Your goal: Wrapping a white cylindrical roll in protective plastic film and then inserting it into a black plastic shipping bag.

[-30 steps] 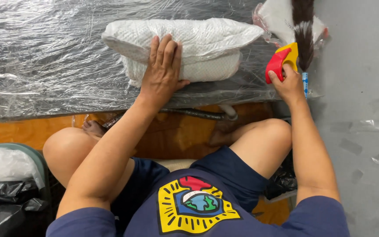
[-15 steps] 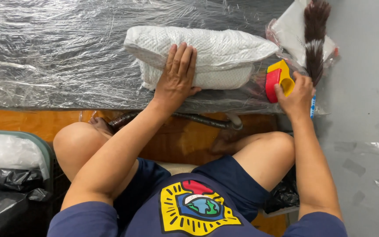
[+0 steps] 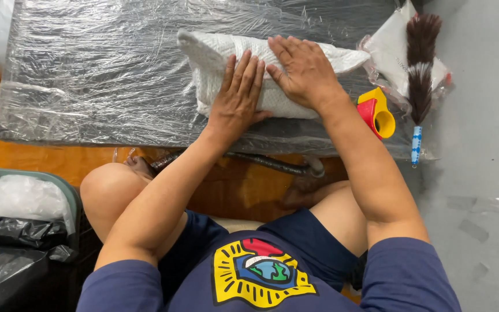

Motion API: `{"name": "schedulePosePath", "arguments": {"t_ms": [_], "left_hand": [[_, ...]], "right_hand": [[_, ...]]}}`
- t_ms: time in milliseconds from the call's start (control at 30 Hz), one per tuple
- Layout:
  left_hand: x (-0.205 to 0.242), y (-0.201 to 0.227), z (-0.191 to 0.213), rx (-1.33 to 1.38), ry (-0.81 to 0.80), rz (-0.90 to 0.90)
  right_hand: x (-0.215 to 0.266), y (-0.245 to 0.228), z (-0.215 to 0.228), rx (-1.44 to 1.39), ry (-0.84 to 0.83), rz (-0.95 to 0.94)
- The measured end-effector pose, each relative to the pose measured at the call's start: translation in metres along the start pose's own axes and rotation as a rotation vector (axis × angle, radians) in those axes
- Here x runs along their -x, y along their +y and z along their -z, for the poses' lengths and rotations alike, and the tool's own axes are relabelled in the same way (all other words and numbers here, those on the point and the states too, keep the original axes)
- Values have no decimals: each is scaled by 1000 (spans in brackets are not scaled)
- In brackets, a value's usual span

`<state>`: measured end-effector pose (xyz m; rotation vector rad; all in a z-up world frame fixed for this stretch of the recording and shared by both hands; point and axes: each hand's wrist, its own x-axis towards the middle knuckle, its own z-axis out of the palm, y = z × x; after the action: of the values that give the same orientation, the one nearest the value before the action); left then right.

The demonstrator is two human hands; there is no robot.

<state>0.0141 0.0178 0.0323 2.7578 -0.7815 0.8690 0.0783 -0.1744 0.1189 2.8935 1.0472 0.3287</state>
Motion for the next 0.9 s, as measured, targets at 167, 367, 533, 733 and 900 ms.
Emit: {"name": "schedulePosePath", "arguments": {"t_ms": [167, 367, 533, 733, 900], "left_hand": [[0, 19, 14, -90, 188, 46], [5, 38, 27, 624, 159, 78], [-3, 36, 17, 879, 59, 386], [8, 36, -1, 755, -400, 628], [28, 40, -17, 689, -121, 549]], "right_hand": [[-24, 17, 1, -99, 53, 62], [-37, 16, 0, -165, 76, -28], [-32, 15, -6, -138, 62, -54], [-20, -2, -23, -46, 145, -161], [2, -10, -17, -17, 28, -222]]}}
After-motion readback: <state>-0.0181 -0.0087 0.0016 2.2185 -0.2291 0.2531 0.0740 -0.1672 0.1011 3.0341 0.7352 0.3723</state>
